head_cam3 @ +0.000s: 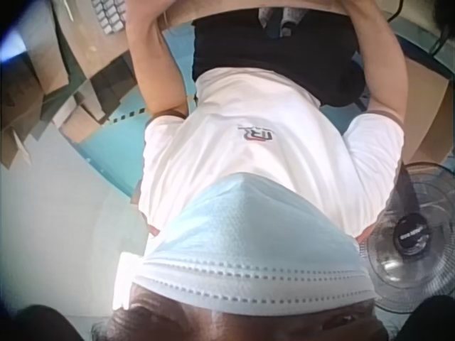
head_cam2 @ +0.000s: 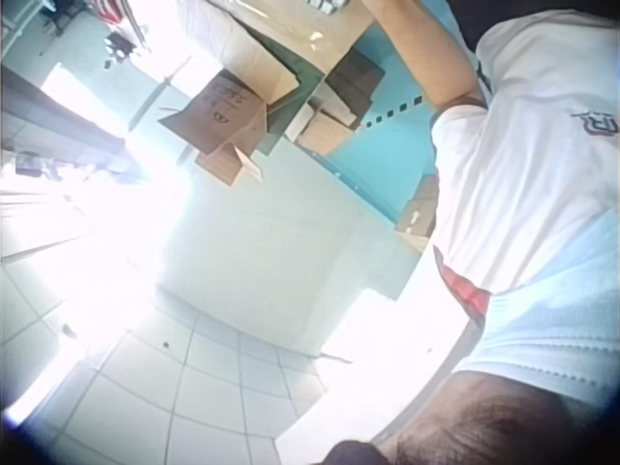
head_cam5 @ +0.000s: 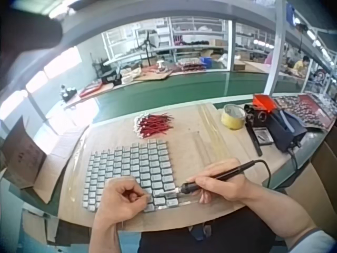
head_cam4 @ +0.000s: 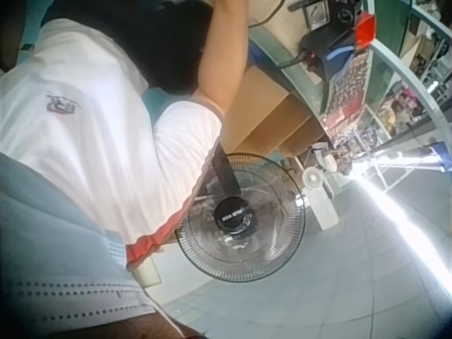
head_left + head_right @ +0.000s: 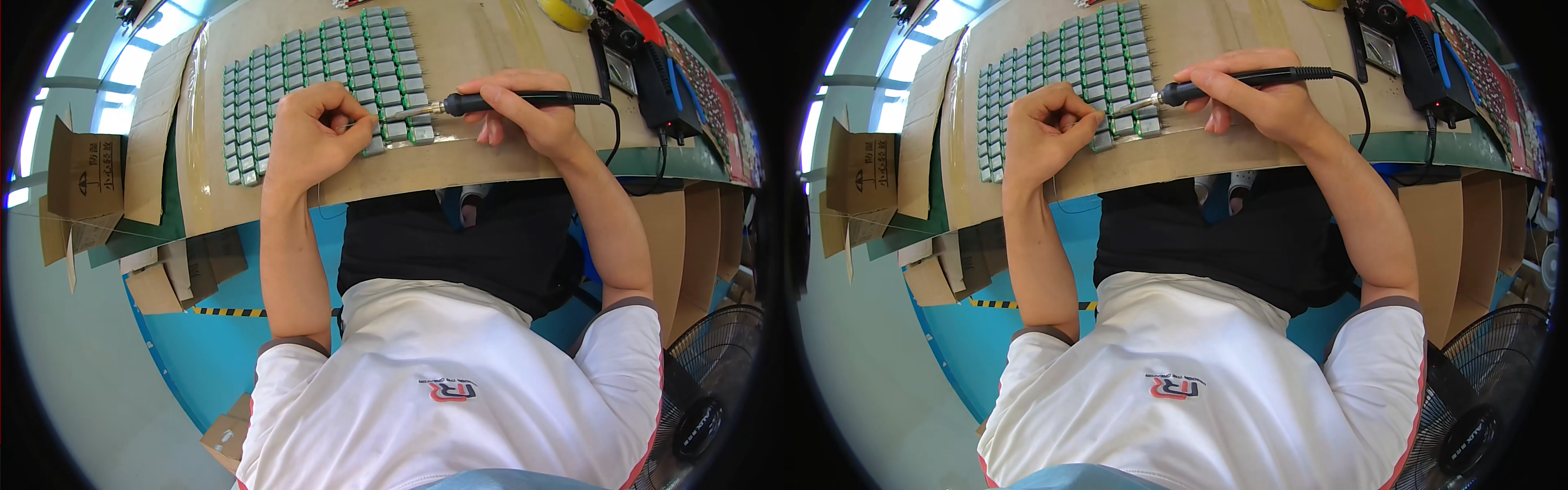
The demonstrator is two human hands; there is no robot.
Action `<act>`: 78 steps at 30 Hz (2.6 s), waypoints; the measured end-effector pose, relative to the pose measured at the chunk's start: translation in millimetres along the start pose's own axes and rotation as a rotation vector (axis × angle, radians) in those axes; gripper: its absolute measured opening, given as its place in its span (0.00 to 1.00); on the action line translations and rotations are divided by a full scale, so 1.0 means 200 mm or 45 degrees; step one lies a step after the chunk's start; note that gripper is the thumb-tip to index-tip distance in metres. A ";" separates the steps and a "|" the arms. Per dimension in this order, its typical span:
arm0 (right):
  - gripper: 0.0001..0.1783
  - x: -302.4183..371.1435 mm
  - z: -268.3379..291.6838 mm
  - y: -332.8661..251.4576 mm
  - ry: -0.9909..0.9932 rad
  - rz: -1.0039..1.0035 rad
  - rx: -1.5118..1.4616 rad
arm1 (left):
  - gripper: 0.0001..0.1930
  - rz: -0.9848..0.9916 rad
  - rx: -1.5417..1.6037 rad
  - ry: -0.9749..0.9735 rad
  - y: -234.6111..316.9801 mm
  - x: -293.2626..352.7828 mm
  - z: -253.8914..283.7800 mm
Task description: Soldering individual wires onto a grid of small electronic components arranged on a workbench.
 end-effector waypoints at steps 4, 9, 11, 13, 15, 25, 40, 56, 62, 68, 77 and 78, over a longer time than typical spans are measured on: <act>0.12 0.00 0.00 0.00 0.020 -0.011 -0.046 | 0.04 -0.011 -0.019 -0.002 0.01 0.00 0.00; 0.12 0.00 0.00 0.01 0.027 -0.022 -0.043 | 0.04 -0.018 -0.006 -0.003 0.01 0.00 0.00; 0.12 0.01 0.00 0.01 0.030 -0.018 -0.044 | 0.04 -0.022 0.003 -0.006 0.01 0.00 0.00; 0.12 0.00 0.00 0.01 0.028 -0.020 -0.040 | 0.04 -0.023 -0.001 -0.007 0.01 0.00 0.00; 0.12 0.00 0.00 0.01 0.028 -0.020 -0.043 | 0.04 -0.025 -0.008 -0.007 0.01 0.00 0.00; 0.14 0.00 0.00 0.00 -0.010 0.021 0.030 | 0.04 -0.040 -0.033 -0.005 0.02 0.00 0.00; 0.12 0.00 0.00 0.01 0.023 -0.004 -0.042 | 0.03 -0.055 -0.069 -0.011 0.04 0.01 0.00; 0.15 0.00 0.00 -0.01 -0.019 0.021 -0.036 | 0.06 0.090 0.081 0.051 -0.03 0.00 0.03; 0.15 0.02 0.00 -0.02 0.066 -0.025 -0.101 | 0.10 0.067 0.340 0.402 0.07 0.06 0.13; 0.15 0.06 0.02 -0.01 0.117 -0.068 -0.130 | 0.11 0.048 0.459 0.563 0.10 0.24 0.09; 0.14 0.05 0.01 0.00 0.086 -0.070 -0.135 | 0.04 -0.124 0.482 0.590 -0.02 0.35 0.03; 0.14 0.06 0.01 0.01 0.083 -0.068 -0.130 | 0.04 -0.114 0.442 0.584 -0.01 0.35 0.02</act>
Point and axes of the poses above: each hand's wrist, its own x-axis away from the middle knuckle, its own z-axis out of the back of the hand, y = z × x, the point moved 8 cm from there along -x, towards the middle knuckle, and after that the axes turned 3 degrees about z, right-handed, at the moved point
